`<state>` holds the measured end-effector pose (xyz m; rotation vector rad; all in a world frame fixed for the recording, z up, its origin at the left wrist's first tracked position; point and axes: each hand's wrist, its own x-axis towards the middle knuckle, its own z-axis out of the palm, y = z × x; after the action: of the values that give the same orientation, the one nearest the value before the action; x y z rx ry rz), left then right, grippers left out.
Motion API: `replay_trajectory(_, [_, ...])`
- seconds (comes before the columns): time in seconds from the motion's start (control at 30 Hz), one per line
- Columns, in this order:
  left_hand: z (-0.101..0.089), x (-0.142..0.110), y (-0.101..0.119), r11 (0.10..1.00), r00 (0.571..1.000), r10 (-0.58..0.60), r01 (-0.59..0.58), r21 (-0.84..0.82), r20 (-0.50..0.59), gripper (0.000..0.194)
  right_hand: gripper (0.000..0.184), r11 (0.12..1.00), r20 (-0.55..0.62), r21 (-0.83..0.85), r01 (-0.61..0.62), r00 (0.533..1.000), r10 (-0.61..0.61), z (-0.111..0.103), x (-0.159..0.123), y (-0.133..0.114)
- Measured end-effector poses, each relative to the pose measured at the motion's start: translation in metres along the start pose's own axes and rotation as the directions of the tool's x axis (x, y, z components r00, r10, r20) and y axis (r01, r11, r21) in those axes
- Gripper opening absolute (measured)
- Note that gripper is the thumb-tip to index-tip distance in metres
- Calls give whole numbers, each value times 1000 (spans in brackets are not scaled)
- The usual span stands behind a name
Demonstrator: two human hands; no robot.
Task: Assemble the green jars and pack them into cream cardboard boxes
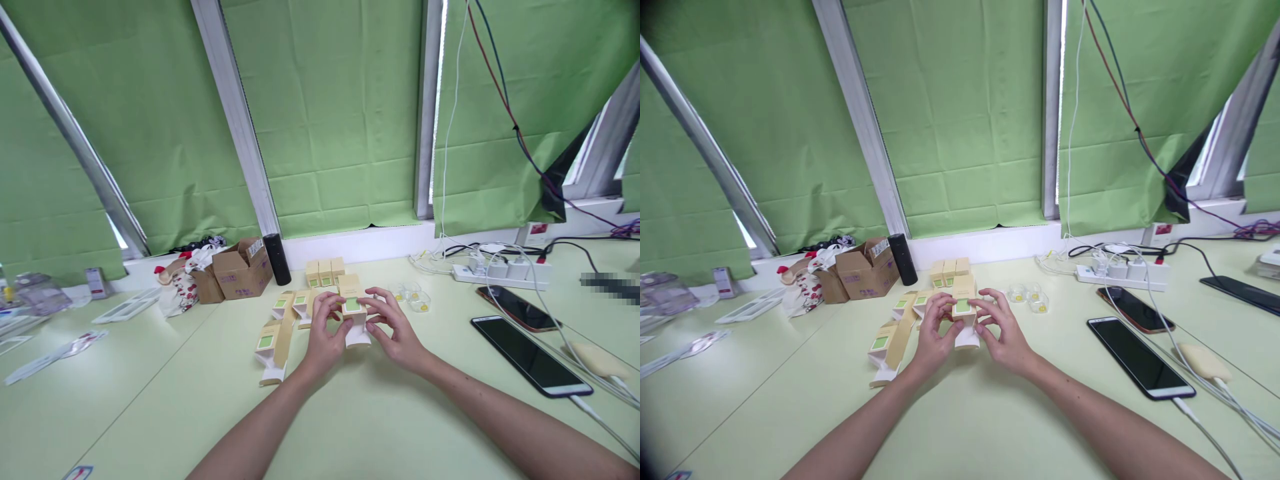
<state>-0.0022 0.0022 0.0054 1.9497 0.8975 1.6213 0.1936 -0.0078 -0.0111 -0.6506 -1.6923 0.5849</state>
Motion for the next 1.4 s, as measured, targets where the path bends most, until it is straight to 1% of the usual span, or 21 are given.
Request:
replay_trajectory(0.33, [1,0,1,999,999,-37,38,-7,16,31,32,998,-37,43,-53,998,55,1,3,-2])
replay_trajectory(0.67, [2,-3,2,998,999,-45,44,55,28,31,30,982,-54,111,-152,986,159,3,3,2])
replay_trajectory(0.8, [2,-4,3,997,999,-44,42,70,31,31,28,977,-68,127,-170,981,180,4,4,2])
replay_trajectory(0.9, [2,-4,5,995,998,-48,44,86,43,32,28,974,-82,142,-179,978,192,5,5,2])
replay_trajectory(0.97, [1,-5,6,995,996,-53,47,88,70,34,28,969,-90,158,-191,974,206,5,6,4])
replay_trajectory(1.07, [-3,-5,5,998,986,-27,18,56,163,45,29,957,-111,204,-208,966,233,5,7,8])
replay_trajectory(1.17, [-7,-6,2,1000,962,4,-6,8,275,66,30,946,-145,247,-210,957,250,4,8,11])
replay_trajectory(1.23, [-9,-6,1,1000,945,11,-8,-11,328,80,30,943,-162,263,-206,954,253,4,9,11])
replay_trajectory(1.3, [-8,-6,-1,1000,937,17,-12,-15,349,91,29,942,-168,266,-202,953,252,4,9,10])
replay_trajectory(1.33, [-7,-7,-1,1000,938,16,-13,-10,345,92,29,943,-165,263,-203,954,251,4,9,10])
replay_trajectory(1.4, [-6,-7,0,1000,947,7,-10,9,321,89,29,946,-154,251,-208,956,251,5,8,9])
